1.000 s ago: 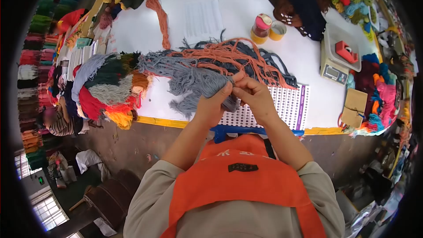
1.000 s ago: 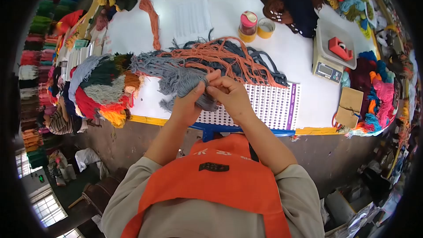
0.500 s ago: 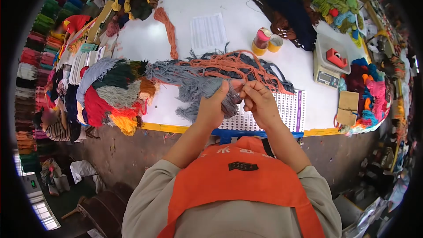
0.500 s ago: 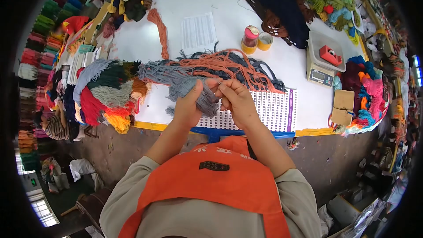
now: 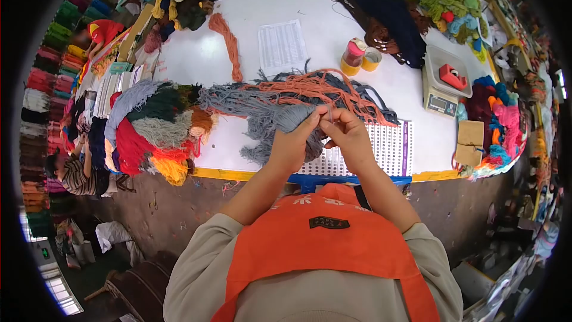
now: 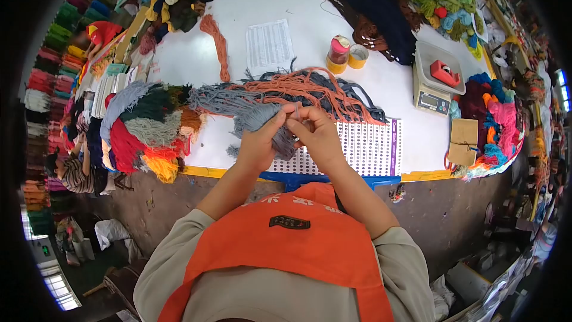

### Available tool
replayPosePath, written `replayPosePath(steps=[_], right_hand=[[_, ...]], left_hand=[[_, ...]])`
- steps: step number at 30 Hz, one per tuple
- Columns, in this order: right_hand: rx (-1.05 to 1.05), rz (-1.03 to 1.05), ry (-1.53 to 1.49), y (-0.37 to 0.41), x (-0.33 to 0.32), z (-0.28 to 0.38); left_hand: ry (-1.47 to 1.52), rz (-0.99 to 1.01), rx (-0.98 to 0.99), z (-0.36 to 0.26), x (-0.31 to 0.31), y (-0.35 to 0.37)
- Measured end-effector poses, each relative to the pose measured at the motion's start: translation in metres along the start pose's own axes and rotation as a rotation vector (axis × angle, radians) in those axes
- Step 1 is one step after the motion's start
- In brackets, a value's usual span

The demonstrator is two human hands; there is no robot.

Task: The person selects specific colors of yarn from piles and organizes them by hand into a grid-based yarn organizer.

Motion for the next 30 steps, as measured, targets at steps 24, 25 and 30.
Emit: replayPosePath(steps=[24,25,30], right_hand=[[-0.323,-0.006,0.236,-0.001,-0.001,0.005],[-0.280,-0.019,0.216,-0.001,-0.001,0.005],[-0.119,-0.032,0.124,0.000,-0.006,0.007]], left_hand=[[-0.029,-0.004,-0.012,0.004,0.015,0.001],[-0.030,-0.003,-0.012,0.004,0.015,0.001],[0.015,0.056,-0.035,0.011,0.009,-0.001]])
Point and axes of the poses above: each hand's wrist, its own y-axis away from the middle knuckle, its own x-axis out of the palm, z = x × y, the point moved 4 cm from there along -y, towards the middle knuckle, and after that the axes turned 1 degree about -z, right-handed, at the moved point
